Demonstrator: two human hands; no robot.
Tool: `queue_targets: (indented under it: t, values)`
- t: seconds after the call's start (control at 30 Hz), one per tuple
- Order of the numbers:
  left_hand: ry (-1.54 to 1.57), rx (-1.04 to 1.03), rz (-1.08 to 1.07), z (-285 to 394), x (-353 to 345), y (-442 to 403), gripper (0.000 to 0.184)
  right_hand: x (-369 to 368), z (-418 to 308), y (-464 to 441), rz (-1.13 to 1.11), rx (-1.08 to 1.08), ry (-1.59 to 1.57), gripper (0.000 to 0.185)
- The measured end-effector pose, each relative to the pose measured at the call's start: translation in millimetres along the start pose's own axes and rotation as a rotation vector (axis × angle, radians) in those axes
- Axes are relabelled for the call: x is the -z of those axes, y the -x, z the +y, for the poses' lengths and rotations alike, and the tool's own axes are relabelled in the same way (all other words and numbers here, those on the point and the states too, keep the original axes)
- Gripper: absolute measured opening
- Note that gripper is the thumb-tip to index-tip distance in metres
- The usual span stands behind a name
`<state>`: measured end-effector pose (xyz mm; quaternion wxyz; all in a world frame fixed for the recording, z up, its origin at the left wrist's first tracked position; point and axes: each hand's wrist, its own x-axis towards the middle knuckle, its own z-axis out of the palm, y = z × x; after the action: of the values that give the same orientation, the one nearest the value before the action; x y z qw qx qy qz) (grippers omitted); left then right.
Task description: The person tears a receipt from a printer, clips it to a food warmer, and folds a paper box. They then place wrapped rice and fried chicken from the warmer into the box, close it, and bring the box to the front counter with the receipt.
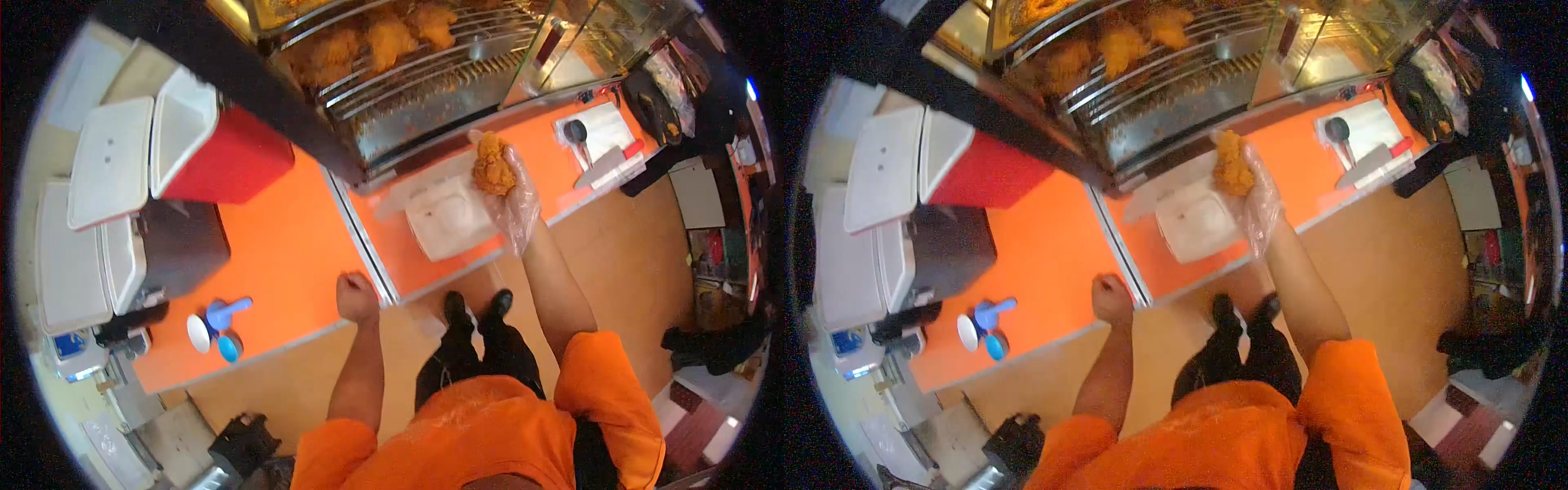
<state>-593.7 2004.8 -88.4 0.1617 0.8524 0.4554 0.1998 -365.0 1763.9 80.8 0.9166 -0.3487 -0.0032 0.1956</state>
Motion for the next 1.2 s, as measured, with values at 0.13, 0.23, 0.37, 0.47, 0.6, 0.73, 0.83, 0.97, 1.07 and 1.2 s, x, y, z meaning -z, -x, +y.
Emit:
queue_targets:
  t: [0.13,0.23,0.37,0.47,0.6,0.73,0.83,0.97,1.07,1.2]
  values:
    - [-0.035,0.053,0.015,15,12,-2,0.027,16,2,43,0.356,-0.002,0.38,0.053]
    - [-0.071,0.073,0.019,13,10,-3,0.027,44,20,51,0.361,0.034,0.869,0.054]
    - [-0.025,0.06,-0.008,3,3,-3,0.026,38,39,25,0.248,0.298,1.634,0.038]
    - [-0.079,0.101,-0.049,3,5,-4,0.027,-4,35,29,0.245,0.132,2.23,0.032]
    - [-0.049,0.105,-0.068,3,3,-4,0.035,28,18,31,0.158,0.02,1.552,0.029]
    - [-0.025,0.104,-0.079,-1,2,-5,0.035,87,-2,18,0.273,0.064,1.459,0.025]
    - [-0.02,0.114,-0.097,4,8,-5,0.035,93,-5,19,0.222,0.067,1.572,0.026]
    - [-0.056,0.121,-0.06,3,3,-4,0.035,50,1,19,-0.179,-0.119,2.224,0.035]
    - [-0.023,0.141,-0.067,6,6,-4,0.034,32,16,35,-0.194,0.207,2.267,0.035]
    - [0.001,0.126,-0.067,5,7,-3,0.034,39,26,39,-0.081,0.212,2.353,0.048]
